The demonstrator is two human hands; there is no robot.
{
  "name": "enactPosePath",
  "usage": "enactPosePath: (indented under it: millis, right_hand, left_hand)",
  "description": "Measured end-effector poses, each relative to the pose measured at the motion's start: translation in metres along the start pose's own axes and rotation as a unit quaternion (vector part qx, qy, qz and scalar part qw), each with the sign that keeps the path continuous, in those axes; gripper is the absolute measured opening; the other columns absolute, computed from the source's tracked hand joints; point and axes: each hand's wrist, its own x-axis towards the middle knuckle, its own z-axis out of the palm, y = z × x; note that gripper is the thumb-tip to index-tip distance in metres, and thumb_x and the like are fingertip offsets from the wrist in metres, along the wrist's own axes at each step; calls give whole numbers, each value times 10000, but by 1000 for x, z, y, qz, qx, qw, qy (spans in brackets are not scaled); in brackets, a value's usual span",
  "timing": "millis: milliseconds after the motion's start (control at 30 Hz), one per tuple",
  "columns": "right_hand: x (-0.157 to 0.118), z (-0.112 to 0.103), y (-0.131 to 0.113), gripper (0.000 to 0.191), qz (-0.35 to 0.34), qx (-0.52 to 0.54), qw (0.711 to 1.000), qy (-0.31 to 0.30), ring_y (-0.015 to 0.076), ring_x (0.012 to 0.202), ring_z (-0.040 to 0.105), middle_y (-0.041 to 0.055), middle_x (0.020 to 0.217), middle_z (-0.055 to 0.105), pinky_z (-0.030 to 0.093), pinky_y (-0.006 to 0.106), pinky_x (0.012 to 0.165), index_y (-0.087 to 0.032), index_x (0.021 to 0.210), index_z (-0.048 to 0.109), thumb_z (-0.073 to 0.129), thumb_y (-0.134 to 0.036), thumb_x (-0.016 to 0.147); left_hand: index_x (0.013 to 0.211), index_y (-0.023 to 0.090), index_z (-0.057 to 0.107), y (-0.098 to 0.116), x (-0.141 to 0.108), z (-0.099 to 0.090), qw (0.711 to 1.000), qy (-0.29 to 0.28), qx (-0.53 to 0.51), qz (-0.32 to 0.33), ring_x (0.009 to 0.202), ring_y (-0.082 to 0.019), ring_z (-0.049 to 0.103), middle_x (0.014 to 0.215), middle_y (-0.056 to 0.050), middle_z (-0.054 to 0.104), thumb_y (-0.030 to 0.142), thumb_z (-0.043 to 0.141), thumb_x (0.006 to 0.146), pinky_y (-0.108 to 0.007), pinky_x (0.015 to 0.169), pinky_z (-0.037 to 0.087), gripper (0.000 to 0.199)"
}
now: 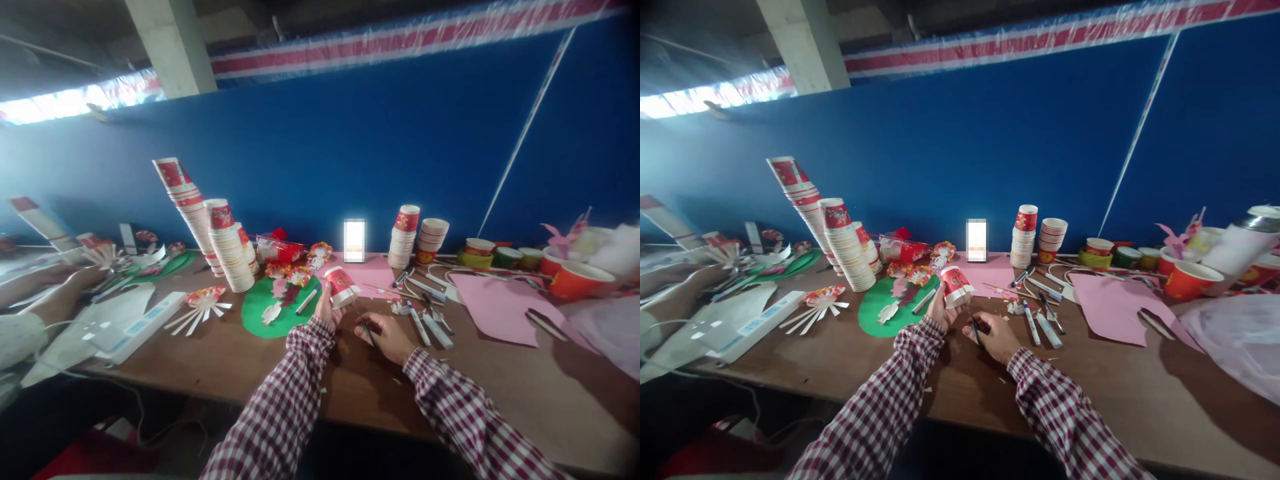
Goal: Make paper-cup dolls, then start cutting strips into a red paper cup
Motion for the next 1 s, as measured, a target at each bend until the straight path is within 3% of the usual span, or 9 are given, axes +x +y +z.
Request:
enactPosePath:
  millis: [233,733,1000]
  right_hand:
    - [-3,1,0,305,-9,-8,1000,3,204,750,622,60,818,673,477,293,644,-162,909,608,612,-414,737]
    - [-5,2,1,333,-2,-12,1000,14,191,723,614,41,765,660,480,292,640,-157,942,618,624,-408,723]
    - [-4,3,6,318,-9,-3,1000,16,192,743,622,40,775,659,484,286,647,-164,925,612,632,-405,718]
  left_hand:
    - [1085,43,549,-2,-2,1,1000,18,6,1,650,-205,648,802,-149,676,471,462,847,-326,671,509,498]
    - [993,77,572,6,-3,2,997,48,-48,-32,651,-192,642,754,-109,658,534,446,828,-320,622,529,502]
    - [1034,85,553,11,-1,2,993,65,-99,-26,816,-234,652,890,-141,657,370,483,838,-365,709,541,353]
